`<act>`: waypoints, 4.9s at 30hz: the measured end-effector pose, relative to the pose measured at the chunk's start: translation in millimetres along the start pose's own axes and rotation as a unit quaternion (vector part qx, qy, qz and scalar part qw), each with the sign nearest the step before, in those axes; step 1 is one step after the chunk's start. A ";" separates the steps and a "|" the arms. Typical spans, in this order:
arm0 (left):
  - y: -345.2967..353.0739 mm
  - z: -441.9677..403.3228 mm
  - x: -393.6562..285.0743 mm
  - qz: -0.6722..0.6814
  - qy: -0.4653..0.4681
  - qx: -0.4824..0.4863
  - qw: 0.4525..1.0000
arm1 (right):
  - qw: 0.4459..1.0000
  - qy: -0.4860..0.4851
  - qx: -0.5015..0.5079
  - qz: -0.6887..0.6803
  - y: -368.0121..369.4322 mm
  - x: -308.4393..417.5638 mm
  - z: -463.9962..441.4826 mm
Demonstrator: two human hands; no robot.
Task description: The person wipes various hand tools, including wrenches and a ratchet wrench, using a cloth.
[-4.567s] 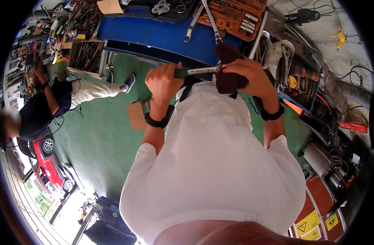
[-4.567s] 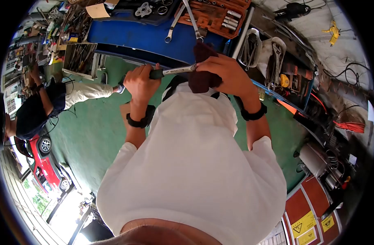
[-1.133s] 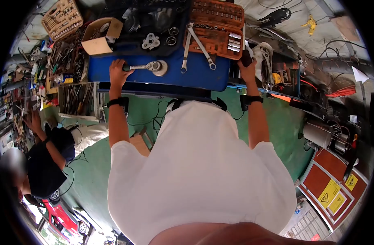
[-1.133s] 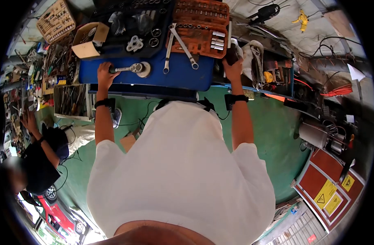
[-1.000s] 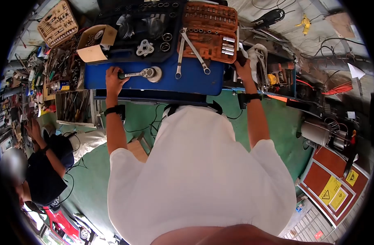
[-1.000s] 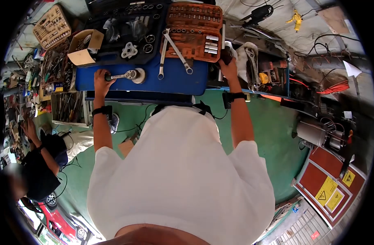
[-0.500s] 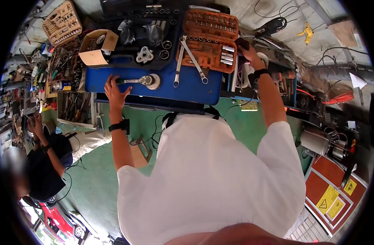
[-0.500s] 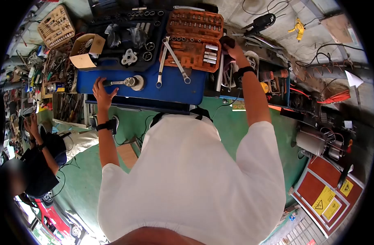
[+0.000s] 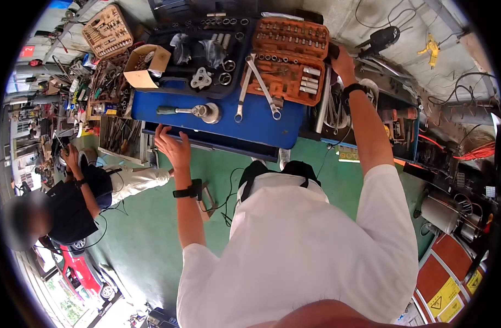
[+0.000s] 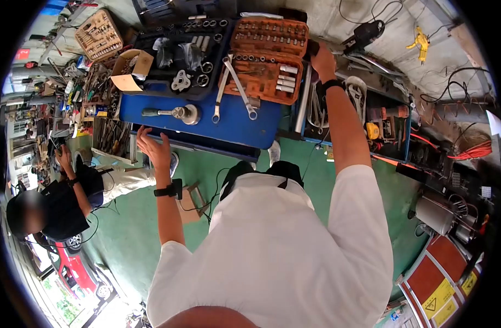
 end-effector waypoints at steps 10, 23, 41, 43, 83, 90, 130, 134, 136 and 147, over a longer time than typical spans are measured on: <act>-6.2 33.1 -98.9 0.269 0.072 0.064 0.958 | 0.998 -0.028 0.049 -0.008 -7.4 -5.5 84.7; 4.4 94.0 -180.7 0.484 0.074 0.246 0.837 | 0.973 -0.143 0.066 0.171 -93.4 37.5 264.3; -8.1 83.6 -121.2 0.522 -0.171 0.072 0.832 | 0.916 -0.236 0.113 -0.305 -55.4 156.4 306.7; -6.3 79.6 -117.3 0.520 -0.203 0.055 0.828 | 0.939 -0.263 0.075 -0.209 -47.0 150.7 284.6; -19.0 65.9 -109.7 0.826 -0.361 0.140 0.409 | 0.839 -0.251 0.423 -0.234 -115.5 135.1 282.3; -61.1 45.7 -110.6 0.646 -0.158 0.267 0.698 | 0.843 -0.323 0.403 -0.148 -159.2 161.9 278.0; -86.2 114.8 -191.3 0.736 -0.429 -0.057 0.520 | 0.745 -0.285 0.372 -0.475 -92.5 165.5 361.4; -99.8 138.2 -165.1 0.729 -0.319 -0.057 0.603 | 0.721 -0.362 0.418 -0.418 -87.2 157.7 383.5; -128.8 131.0 -151.8 0.740 -0.381 -0.141 0.536 | 0.718 -0.248 0.503 -0.412 -91.4 157.8 404.4; -176.0 158.5 -136.1 0.771 -0.418 -0.034 0.479 | 0.748 -0.347 0.465 -0.322 -83.0 185.1 457.5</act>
Point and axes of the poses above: each hand's wrist, its own z-axis away from the middle knuckle, its own y-axis out of the palm, x = y × z, the point moved 3 cm from there along -z, towards the middle knuckle, and after that the axes turned 8 degrees about -x, right-handed, at the moved point
